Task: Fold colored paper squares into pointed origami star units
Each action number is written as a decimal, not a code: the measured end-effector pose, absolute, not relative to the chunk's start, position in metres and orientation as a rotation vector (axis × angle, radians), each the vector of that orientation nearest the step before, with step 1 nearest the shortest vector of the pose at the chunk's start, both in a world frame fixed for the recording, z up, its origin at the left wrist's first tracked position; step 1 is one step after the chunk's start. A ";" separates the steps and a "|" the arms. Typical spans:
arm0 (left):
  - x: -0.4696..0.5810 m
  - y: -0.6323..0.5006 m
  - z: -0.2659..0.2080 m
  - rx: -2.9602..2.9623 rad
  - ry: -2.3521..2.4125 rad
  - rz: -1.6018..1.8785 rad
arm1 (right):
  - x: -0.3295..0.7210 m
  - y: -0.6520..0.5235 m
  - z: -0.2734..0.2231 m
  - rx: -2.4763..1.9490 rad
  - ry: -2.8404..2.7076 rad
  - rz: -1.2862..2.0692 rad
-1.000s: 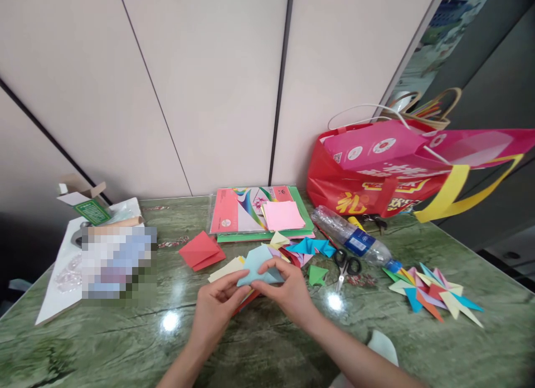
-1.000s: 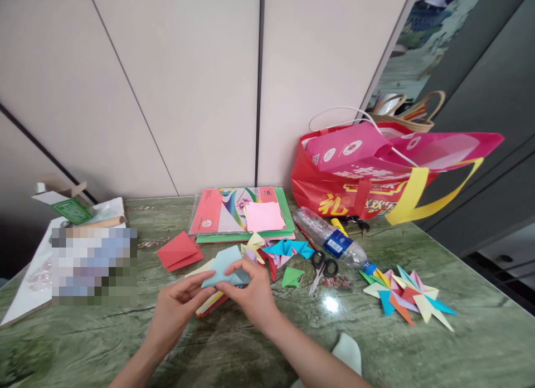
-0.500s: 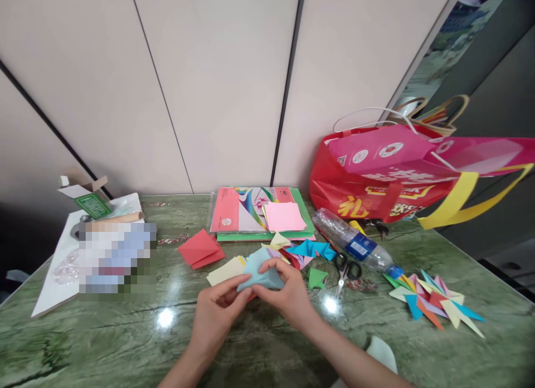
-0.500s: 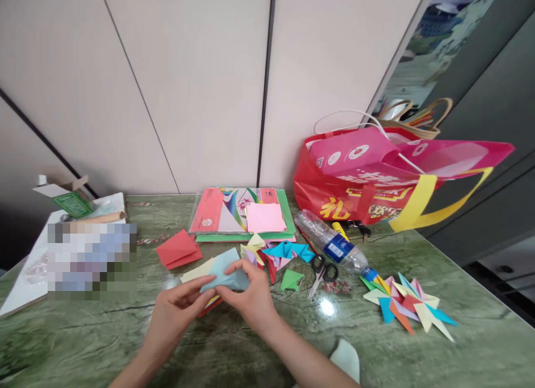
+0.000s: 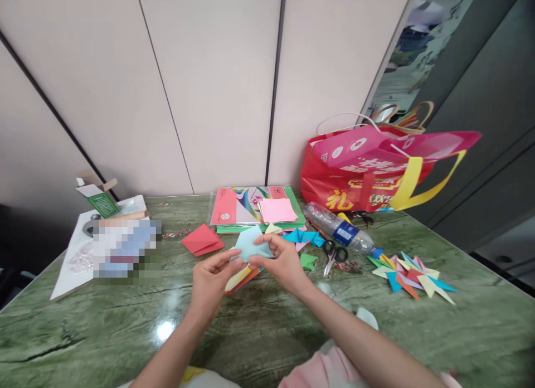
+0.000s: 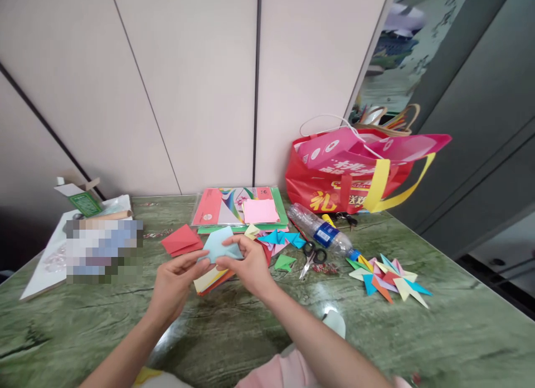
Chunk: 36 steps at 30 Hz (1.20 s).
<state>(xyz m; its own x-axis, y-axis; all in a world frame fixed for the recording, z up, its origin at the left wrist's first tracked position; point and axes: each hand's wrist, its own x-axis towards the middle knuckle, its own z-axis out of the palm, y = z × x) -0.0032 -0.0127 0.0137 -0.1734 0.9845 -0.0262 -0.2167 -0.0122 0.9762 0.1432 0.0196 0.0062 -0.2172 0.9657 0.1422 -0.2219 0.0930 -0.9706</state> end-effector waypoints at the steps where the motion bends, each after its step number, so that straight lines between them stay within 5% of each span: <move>1: -0.003 -0.013 0.016 0.935 1.151 1.436 | 0.144 0.019 0.007 -0.821 -1.258 1.385; 21: -0.021 -0.005 0.021 0.920 1.230 1.688 | 0.178 0.039 0.016 -0.904 -1.345 1.134; 26: -0.008 -0.011 0.014 1.087 1.299 1.464 | 0.156 0.022 0.010 -0.882 -1.482 1.318; 36: 0.000 -0.016 0.014 1.202 1.357 1.335 | 0.144 0.015 0.005 -1.093 -1.572 1.070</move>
